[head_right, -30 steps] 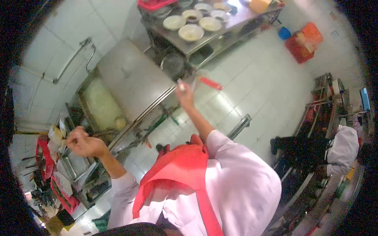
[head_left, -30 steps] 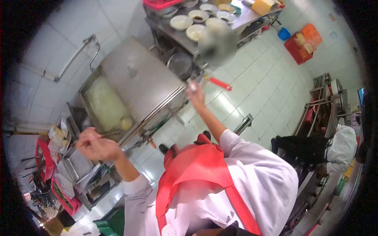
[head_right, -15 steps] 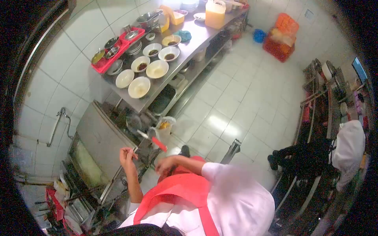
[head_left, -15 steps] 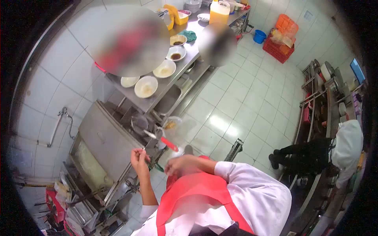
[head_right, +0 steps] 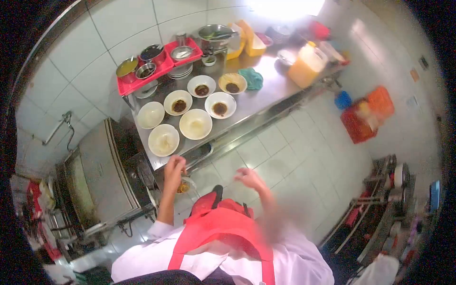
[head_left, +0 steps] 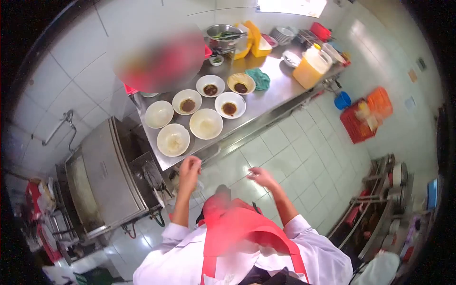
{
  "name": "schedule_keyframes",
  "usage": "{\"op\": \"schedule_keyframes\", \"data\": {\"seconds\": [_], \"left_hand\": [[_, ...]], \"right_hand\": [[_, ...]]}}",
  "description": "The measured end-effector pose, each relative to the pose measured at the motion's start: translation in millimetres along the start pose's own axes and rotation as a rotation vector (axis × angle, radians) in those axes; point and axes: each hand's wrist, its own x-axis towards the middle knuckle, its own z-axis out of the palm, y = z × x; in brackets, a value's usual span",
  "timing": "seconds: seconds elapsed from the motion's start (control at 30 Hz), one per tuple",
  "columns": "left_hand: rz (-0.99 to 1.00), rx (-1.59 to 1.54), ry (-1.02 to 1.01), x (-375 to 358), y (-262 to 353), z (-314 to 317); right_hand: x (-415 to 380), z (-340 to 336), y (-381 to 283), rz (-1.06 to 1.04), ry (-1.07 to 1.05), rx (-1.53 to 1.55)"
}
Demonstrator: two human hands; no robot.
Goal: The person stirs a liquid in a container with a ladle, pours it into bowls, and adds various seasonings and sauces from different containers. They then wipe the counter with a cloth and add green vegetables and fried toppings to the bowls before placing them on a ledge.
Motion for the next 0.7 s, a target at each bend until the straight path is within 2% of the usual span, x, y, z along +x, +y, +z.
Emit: {"op": "schedule_keyframes", "data": {"seconds": [0.03,0.07,0.17,0.2,0.23,0.27,0.3,0.33,0.37,0.4,0.43,0.5,0.57,0.6,0.63,0.67,0.7], "left_hand": [[0.006,0.06,-0.075,8.2,5.8,16.5],[0.011,0.125,-0.152,14.4,10.0,27.3],[-0.021,0.226,-0.157,21.1,14.9,53.4],[-0.027,0.222,-0.123,20.4,12.6,58.5],[-0.046,0.277,-0.062,18.2,5.0,58.8],[-0.071,0.33,0.0,14.2,-5.5,58.6],[-0.079,0.3,0.122,9.8,-24.0,57.7],[-0.092,0.254,0.179,3.5,-43.1,50.6],[-0.106,0.109,0.302,-6.7,-49.1,54.7],[-0.16,0.006,0.404,-19.8,-61.3,55.9],[-0.207,-0.059,0.527,-39.3,-79.8,61.1],[-0.262,-0.126,0.695,-80.0,-128.5,70.2],[-0.478,-0.213,0.976,-140.0,-201.2,93.0],[-0.542,-0.221,1.027,-175.9,-241.3,113.2],[-0.607,-0.226,1.072,-218.5,-283.3,136.9],[-0.845,0.194,0.843,-266.4,-322.3,158.7],[-0.653,0.697,0.51,-315.1,-349.2,189.8]], "right_hand": [[26.8,-23.5,32.9,0.045,0.1,0.039],[39.3,-56.0,38.0,0.038,0.178,-0.07],[98.6,-174.3,34.8,-0.009,0.386,-0.279],[132.4,-215.1,51.8,-0.064,0.538,-0.45],[164.0,-273.2,54.5,-0.206,0.593,-0.581],[161.1,-320.6,9.2,-0.106,0.626,-0.538],[203.3,-374.4,29.8,-0.167,0.855,-0.735],[239.4,-432.5,41.7,-0.267,1.004,-0.794],[307.1,-505.7,80.5,-0.24,1.268,-1.118],[306.8,-547.4,54.0,-0.164,1.281,-1.031],[261.8,-544.5,-23.3,0.192,1.178,-0.936],[294.4,-599.5,-18.5,0.272,1.212,-1.066],[332.6,-656.0,-16.4,0.337,0.92,-0.984],[382.6,-694.4,15.3,0.252,0.816,-0.912],[396.5,-712.8,21.0,0.236,0.73,-0.919],[400.8,-713.8,25.3,0.212,0.701,-0.93],[405.7,-717.1,28.2,0.2,0.689,-0.939]]}}
